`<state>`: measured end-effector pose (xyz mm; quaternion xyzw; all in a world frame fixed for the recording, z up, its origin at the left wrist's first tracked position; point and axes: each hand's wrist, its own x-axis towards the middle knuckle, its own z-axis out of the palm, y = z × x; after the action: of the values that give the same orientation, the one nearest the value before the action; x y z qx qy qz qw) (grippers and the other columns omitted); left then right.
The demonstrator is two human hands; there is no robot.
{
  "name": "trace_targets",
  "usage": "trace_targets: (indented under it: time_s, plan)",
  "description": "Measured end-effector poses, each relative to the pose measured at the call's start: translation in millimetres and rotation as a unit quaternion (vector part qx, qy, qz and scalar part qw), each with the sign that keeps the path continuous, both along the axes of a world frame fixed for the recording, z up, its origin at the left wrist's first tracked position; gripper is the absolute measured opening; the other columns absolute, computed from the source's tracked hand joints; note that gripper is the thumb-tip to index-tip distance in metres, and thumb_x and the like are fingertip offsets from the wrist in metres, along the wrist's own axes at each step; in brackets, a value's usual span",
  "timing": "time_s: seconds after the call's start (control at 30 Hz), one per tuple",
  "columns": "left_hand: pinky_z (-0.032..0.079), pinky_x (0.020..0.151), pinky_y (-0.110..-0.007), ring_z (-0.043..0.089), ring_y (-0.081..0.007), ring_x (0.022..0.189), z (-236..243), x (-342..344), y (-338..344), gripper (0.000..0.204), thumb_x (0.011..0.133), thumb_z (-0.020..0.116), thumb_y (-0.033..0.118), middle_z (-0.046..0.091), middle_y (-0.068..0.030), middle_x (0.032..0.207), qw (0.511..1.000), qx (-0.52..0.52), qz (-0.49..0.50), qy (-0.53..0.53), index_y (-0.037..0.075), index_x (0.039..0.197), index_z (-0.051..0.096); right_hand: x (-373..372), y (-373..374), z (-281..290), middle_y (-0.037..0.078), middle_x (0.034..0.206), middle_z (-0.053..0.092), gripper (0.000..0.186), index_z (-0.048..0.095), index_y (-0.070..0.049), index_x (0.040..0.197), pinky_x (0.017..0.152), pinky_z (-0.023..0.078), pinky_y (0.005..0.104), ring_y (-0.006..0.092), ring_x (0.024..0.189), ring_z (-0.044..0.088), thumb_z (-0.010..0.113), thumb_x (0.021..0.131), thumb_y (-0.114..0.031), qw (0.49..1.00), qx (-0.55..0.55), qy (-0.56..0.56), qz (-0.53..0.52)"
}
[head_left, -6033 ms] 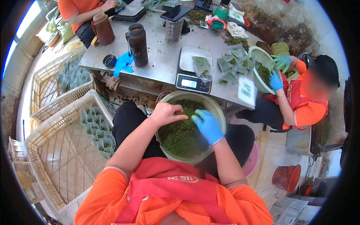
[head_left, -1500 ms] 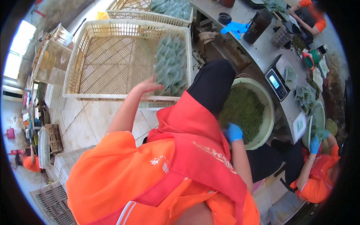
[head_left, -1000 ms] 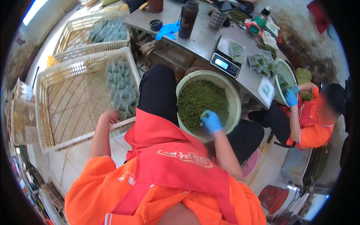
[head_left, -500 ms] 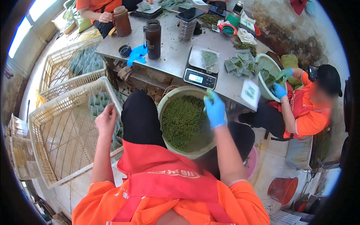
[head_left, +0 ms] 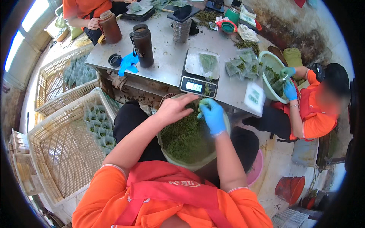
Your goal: The person scoops green tea leaves from a large bowl into small plastic bags, weighs each bag on a digital scale, and places the filled bags into a white crate. The process is repeated continuously.
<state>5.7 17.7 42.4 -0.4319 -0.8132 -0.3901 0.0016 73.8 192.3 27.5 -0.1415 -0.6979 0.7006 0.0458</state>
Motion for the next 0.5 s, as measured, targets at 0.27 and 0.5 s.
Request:
trace_targets:
  time_s: [0.27, 0.5]
  plan:
    - [0.049, 0.057, -0.025, 0.060, -0.0101, 0.062, -24.0, 7.6, 5.2, 0.026, 0.083, 0.065, 0.020, 0.063, -0.0052, 0.083, 0.913, 0.006, -0.008, -0.407, 0.005, 0.103, 0.059, 23.9, 2.7, -9.9, 0.005, 0.077, 0.062, 0.011, 0.059, -0.002, 0.097, 0.050, 0.047, 0.0224, 0.0122, 0.058, 0.062, 0.057, 0.088, -0.009, 0.997, -0.074, -0.018, -0.014]
    - [0.050, 0.059, -0.023, 0.060, -0.0106, 0.066, -28.7, 2.6, -8.8, 0.022, 0.086, 0.062, 0.010, 0.062, -0.0055, 0.082, 0.866, 0.136, 0.010, -0.481, -0.002, 0.103, 0.058, 25.0, -6.2, 3.0, 0.010, 0.084, 0.065, 0.009, 0.057, -0.003, 0.096, 0.061, 0.054, 0.0289, 0.0208, 0.072, 0.066, 0.054, 0.089, -0.008, 0.974, -0.221, -0.026, -0.049]
